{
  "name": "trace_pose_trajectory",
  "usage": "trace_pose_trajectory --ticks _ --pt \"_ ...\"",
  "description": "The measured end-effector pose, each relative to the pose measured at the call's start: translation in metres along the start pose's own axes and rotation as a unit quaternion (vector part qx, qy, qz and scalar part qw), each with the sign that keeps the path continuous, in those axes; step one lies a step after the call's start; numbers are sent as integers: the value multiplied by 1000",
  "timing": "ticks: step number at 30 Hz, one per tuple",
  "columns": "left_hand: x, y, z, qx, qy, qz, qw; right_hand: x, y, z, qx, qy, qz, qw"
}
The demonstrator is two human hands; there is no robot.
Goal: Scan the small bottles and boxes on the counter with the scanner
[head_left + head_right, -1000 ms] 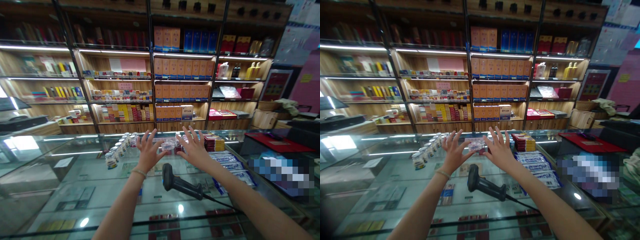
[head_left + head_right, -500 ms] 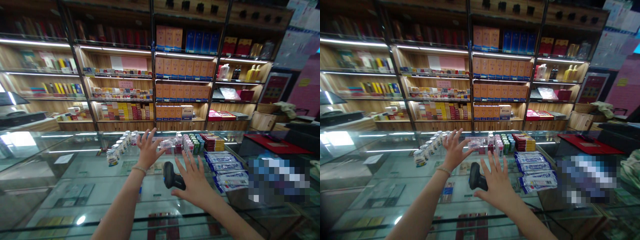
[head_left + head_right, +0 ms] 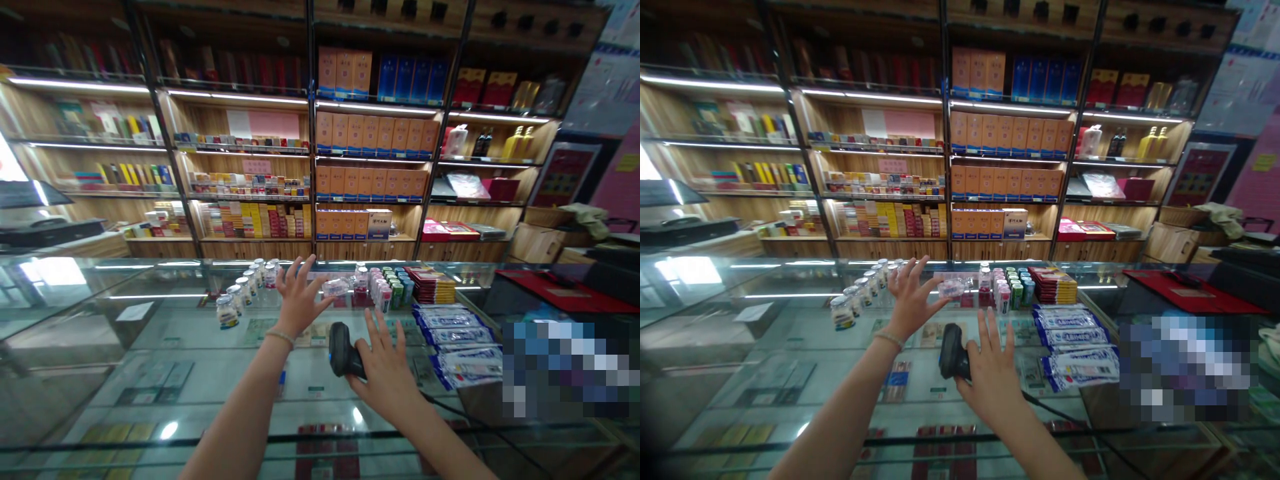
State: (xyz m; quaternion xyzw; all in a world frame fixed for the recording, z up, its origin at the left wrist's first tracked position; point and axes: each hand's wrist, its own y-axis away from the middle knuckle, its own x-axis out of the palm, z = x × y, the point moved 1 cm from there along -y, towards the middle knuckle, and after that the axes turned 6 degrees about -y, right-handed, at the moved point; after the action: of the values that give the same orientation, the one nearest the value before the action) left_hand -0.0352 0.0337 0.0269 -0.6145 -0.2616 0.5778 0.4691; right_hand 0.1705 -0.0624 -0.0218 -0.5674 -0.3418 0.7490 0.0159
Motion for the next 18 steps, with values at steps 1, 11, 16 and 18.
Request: trace_pose_trajectory --ticks 1,11,16,18 --pt "0 0 0 -1 1 1 1000 1 0 0 -1 4 -2 1000" --pt "3 2 2 -13 -3 -5 1000 -5 5 -3 -29 -30 -121 992" --pt "2 3 -1 -28 -9 -15 999 -17 11 -6 -22 -96 -176 979" --pt "2 4 -2 -39 -19 -24 999 -20 11 -7 -19 -130 -161 978"
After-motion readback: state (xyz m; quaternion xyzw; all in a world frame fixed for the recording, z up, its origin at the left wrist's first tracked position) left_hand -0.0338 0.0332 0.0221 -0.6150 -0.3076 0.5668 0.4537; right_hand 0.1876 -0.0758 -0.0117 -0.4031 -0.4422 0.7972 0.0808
